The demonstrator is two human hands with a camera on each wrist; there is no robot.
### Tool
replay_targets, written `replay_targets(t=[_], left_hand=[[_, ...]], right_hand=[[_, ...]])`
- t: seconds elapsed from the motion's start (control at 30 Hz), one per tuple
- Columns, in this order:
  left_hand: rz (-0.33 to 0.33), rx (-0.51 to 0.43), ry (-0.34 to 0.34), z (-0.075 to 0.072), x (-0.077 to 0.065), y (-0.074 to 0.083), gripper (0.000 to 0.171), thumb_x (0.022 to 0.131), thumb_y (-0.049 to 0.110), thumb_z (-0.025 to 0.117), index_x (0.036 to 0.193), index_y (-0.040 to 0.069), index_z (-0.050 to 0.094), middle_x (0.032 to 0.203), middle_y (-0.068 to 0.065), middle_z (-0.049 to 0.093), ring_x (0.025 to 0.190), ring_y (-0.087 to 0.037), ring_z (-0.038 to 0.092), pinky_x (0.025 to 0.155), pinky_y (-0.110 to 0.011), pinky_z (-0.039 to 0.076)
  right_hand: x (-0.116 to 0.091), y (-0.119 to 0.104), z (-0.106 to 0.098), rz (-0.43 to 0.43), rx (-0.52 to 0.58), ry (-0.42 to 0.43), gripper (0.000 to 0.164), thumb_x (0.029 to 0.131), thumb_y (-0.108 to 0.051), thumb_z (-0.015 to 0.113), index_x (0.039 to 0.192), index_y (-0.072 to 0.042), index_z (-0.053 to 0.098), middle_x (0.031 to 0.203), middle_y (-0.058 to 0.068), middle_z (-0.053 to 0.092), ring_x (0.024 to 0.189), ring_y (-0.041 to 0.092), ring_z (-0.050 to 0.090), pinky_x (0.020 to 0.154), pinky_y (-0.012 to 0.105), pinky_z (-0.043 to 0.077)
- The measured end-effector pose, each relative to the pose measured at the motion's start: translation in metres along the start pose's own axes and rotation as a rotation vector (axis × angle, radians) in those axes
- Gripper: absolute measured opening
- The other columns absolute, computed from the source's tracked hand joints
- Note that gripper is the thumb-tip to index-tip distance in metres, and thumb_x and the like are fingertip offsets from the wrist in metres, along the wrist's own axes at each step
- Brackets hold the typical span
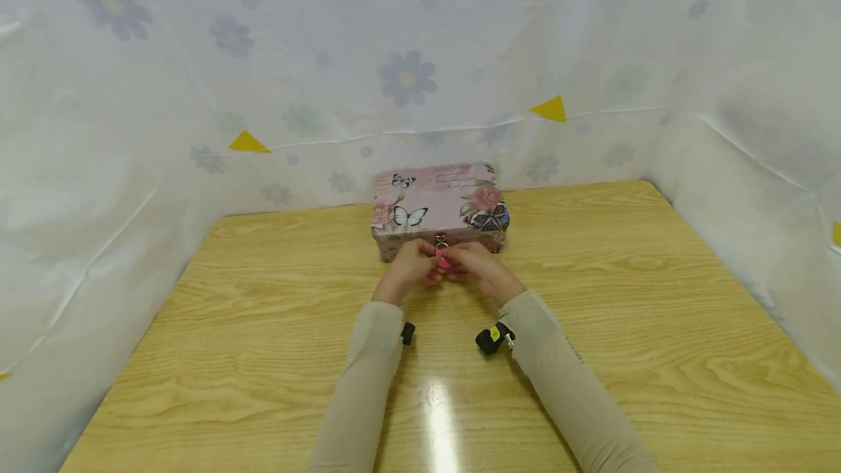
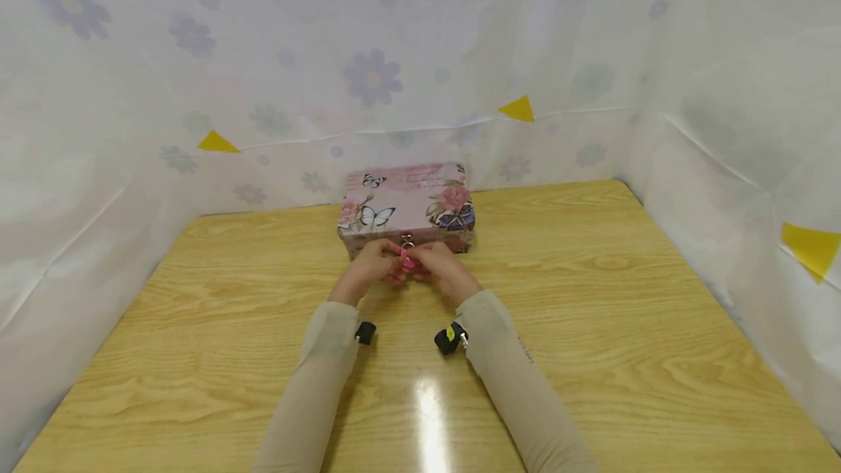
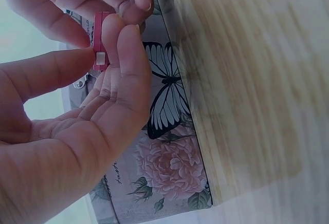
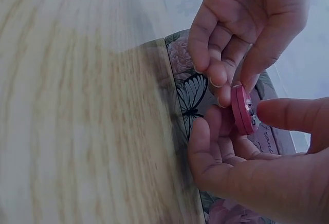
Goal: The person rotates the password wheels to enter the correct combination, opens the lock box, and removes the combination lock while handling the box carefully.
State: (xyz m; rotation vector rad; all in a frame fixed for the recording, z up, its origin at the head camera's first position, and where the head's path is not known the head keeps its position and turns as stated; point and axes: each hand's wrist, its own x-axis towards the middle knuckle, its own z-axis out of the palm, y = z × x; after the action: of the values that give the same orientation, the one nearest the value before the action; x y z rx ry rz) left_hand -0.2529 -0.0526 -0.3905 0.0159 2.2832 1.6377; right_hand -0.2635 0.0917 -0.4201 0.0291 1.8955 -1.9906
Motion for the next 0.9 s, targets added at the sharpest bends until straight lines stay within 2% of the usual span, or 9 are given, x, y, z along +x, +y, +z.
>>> replay_targets(t=[0.1,0.33,0.5,0.67,0.7,0.9], left_hand=[[-0.002,0.002,-0.001,-0.0005,-0.0004,0.0000,0.019,0.095,-0.004,0.051,0.112,-0.011,0.051,0.084,-0.020,0.063,0.063,-0.020,0.061,0.070,-0.038,0.058],[-0.012,-0.005,-0.008,-0.0014,0.0001,0.0000,0.019,0.095,-0.003,0.051,0.113,-0.010,0.051,0.082,-0.017,0.063,0.062,-0.019,0.061,0.071,-0.038,0.058],[-0.011,0.005,0.000,-0.0015,0.0006,-0.0003,0.019,0.095,-0.003,0.051,0.113,-0.010,0.051,0.083,-0.018,0.063,0.063,-0.020,0.061,0.070,-0.038,0.058],[-0.013,0.003,0.000,-0.0019,0.0042,-0.0026,0.016,0.095,-0.004,0.051,0.110,-0.009,0.052,0.087,-0.022,0.065,0.065,-0.022,0.064,0.069,-0.037,0.058],[0.010,-0.010,-0.011,-0.0024,0.0066,-0.0052,0.014,0.094,-0.005,0.052,0.107,-0.009,0.052,0.083,-0.021,0.065,0.063,-0.022,0.064,0.065,-0.035,0.058],[0.008,-0.012,-0.008,-0.0015,0.0080,-0.0067,0.013,0.094,-0.005,0.052,0.106,-0.009,0.052,0.081,-0.020,0.064,0.060,-0.021,0.063,0.065,-0.036,0.058]], right_hand=[[-0.0001,0.0000,-0.0004,0.011,-0.017,-0.005,0.016,0.097,-0.009,0.051,0.099,0.004,0.059,0.074,0.000,0.062,0.067,0.010,0.060,0.070,0.025,0.052],[-0.0012,0.0000,-0.0005,-0.011,-0.031,-0.024,0.028,0.098,-0.004,0.048,0.117,0.016,0.052,0.079,0.002,0.062,0.071,0.009,0.060,0.075,0.026,0.053],[-0.0028,-0.0019,0.0016,-0.011,-0.031,-0.008,0.032,0.098,-0.002,0.047,0.122,0.019,0.048,0.083,0.003,0.061,0.072,0.008,0.060,0.078,0.027,0.053],[-0.0032,-0.0022,0.0029,-0.014,-0.020,0.005,0.033,0.097,-0.001,0.047,0.123,0.020,0.047,0.084,0.003,0.060,0.072,0.007,0.059,0.076,0.025,0.053],[-0.0031,-0.0021,0.0031,-0.015,-0.018,0.007,0.033,0.097,0.000,0.047,0.123,0.020,0.047,0.084,0.003,0.060,0.072,0.007,0.059,0.076,0.025,0.053],[-0.0022,-0.0016,0.0039,-0.006,-0.007,0.017,0.032,0.097,0.000,0.048,0.123,0.019,0.048,0.084,0.003,0.060,0.072,0.007,0.059,0.074,0.024,0.053]])
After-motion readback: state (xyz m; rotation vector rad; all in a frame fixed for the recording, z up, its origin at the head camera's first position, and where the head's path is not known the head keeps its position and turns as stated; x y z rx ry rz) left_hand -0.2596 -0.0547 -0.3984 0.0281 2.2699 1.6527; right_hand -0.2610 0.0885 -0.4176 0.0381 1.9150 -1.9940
